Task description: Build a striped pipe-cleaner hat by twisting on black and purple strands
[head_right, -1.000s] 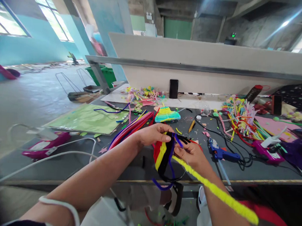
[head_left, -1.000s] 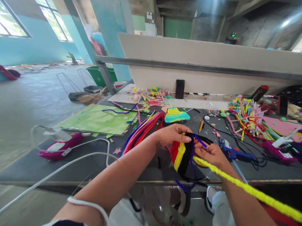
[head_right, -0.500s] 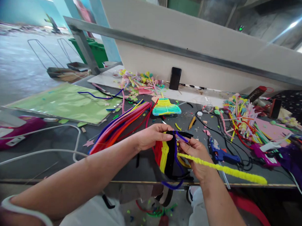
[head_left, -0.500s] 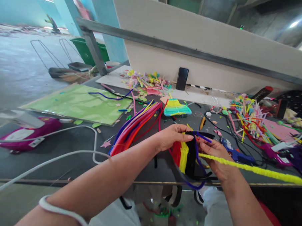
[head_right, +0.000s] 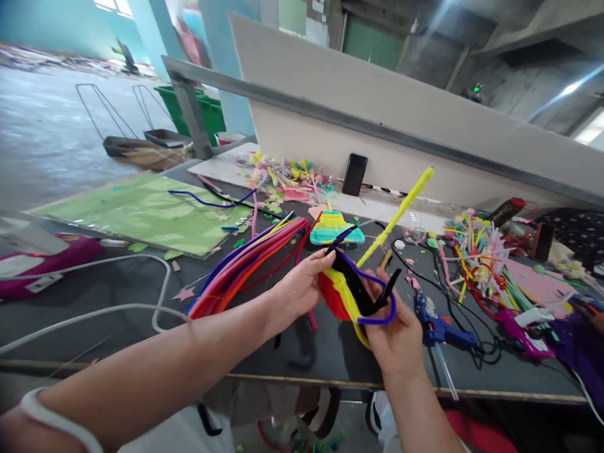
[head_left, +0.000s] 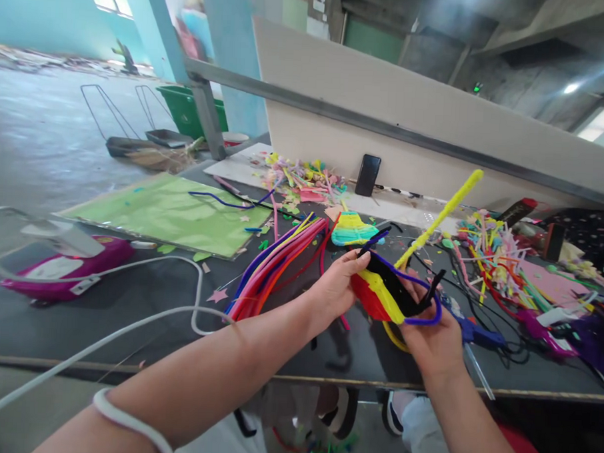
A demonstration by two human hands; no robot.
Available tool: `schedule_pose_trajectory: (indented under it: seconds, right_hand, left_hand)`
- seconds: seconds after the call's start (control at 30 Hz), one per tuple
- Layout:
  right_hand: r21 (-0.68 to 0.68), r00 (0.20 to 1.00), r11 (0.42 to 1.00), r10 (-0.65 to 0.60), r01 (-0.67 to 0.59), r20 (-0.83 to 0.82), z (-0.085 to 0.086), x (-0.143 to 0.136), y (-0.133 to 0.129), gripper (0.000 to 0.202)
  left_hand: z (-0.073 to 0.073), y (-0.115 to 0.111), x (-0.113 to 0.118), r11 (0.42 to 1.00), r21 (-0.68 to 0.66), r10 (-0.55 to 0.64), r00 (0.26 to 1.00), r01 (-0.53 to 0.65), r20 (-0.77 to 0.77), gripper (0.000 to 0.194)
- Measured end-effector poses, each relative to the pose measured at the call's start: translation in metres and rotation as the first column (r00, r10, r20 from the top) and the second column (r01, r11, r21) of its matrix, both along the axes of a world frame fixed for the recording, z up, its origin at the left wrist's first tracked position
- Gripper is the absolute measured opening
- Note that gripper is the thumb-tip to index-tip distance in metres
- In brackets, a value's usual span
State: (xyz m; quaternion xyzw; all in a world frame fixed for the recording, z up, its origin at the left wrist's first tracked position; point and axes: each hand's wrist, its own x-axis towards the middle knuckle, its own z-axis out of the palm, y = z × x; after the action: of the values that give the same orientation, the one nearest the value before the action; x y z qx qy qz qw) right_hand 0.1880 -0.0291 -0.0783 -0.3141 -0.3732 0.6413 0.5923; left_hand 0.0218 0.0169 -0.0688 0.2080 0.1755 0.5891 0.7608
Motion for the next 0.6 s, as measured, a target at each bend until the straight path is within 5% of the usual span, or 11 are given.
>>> schedule_pose_trajectory:
  seconds: [0.13, 0.27, 0.37, 0.43, 0.6]
  right_hand:
    - [0.014, 0.998, 0.999, -0.043, 0.043, 0.051, -0.003, -0.004, 0.007, 0.041]
    - [-0.174, 0.988, 0.983, -0.026, 0.052, 0.150, 0.005, 0.021, 0.020, 0.025]
    - [-0.238, 0.967, 0.960, 0.192, -0.149, 0.169, 0.007, 0.029, 0.017, 0.021]
    - [-0.272, 0.927, 0.923, 0.326, -0.271, 0.183, 0.006, 0.025, 0.009, 0.025]
    - [-0.375, 0.905, 0.900, 0.333, -0.222, 0.264, 0.008, 0.021, -0.001, 0.030]
  left_hand:
    - [0.001, 0.000, -0.002, 1.000, 0.018, 0.024, 1.000, -0.024, 0.016, 0.022]
    - [0.003, -0.005, -0.007, 0.953, 0.070, -0.284, 0.951, 0.294, -0.121, 0.023]
    - [0.002, -0.010, -0.007, 0.866, 0.088, -0.464, 0.856, 0.492, -0.227, 0.025]
    - [0.000, -0.012, -0.006, 0.842, 0.112, -0.485, 0.831, 0.528, -0.273, 0.025]
    - [-0.004, -0.012, -0.002, 0.875, 0.122, -0.400, 0.841, 0.468, -0.364, 0.027]
